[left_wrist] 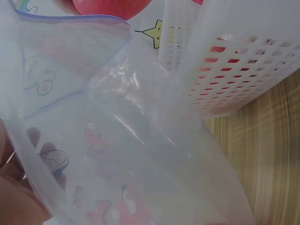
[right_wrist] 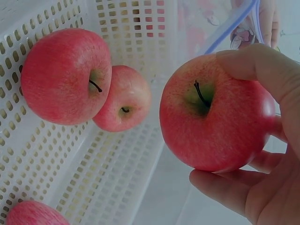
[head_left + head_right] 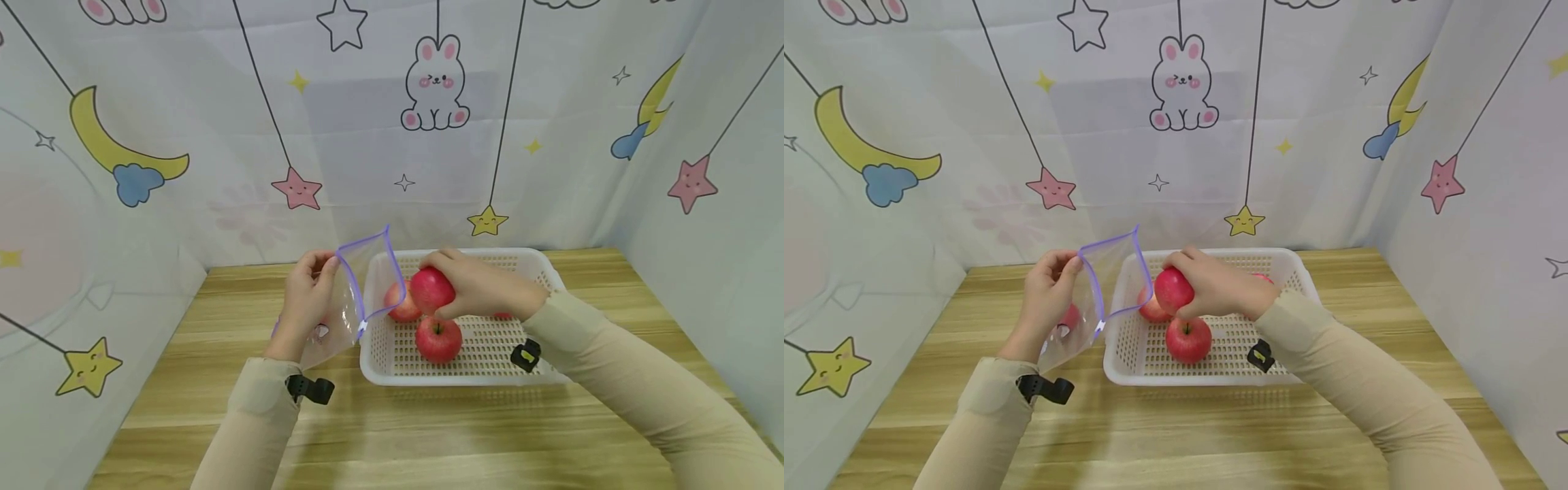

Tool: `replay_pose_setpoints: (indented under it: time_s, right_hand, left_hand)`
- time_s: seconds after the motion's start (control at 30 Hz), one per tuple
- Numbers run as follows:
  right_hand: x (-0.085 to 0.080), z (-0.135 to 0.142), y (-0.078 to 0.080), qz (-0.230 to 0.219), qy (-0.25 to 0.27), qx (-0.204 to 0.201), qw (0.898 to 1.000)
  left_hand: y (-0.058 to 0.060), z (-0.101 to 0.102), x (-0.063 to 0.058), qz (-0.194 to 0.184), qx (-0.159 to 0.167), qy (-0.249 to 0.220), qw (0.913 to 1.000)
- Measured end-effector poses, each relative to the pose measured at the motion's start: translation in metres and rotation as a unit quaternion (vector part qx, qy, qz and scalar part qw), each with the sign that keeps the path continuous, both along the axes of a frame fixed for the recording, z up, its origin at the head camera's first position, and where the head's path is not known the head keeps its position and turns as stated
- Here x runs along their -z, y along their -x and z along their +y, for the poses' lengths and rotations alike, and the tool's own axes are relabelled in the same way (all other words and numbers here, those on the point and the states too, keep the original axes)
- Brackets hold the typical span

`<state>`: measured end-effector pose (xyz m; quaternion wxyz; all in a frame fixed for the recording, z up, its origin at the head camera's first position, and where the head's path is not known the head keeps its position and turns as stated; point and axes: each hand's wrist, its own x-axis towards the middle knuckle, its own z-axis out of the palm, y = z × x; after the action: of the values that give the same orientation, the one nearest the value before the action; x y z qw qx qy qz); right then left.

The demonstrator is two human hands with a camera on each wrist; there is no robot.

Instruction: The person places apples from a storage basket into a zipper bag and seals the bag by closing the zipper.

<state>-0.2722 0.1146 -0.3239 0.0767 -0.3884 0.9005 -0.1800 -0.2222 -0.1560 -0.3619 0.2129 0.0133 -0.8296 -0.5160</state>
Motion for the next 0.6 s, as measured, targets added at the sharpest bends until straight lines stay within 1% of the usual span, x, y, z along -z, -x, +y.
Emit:
replay_pose_setpoints:
  time_s: [0.23,0.43,0.6]
  right_hand:
    - [-0.0001,-0.0052,-0.0010,-0.010,0.020,0.000,1.000]
    - [-0.0010,-0.0088,-0.0011,0.008,0.036,0.006,0.999]
    - [0.0009,-0.0097,-0.0007,0.021,0.038,0.011,0.999]
  left_hand:
    - [0.0006,0.0017,0.0011,0.004,0.004,0.008,1.0000]
    - [0.0003,0.0019,0.0013,0.010,0.007,0.004,0.9999]
    - [-0.0005,0.0018,0.0017,0.006,0.008,0.004,0.9999]
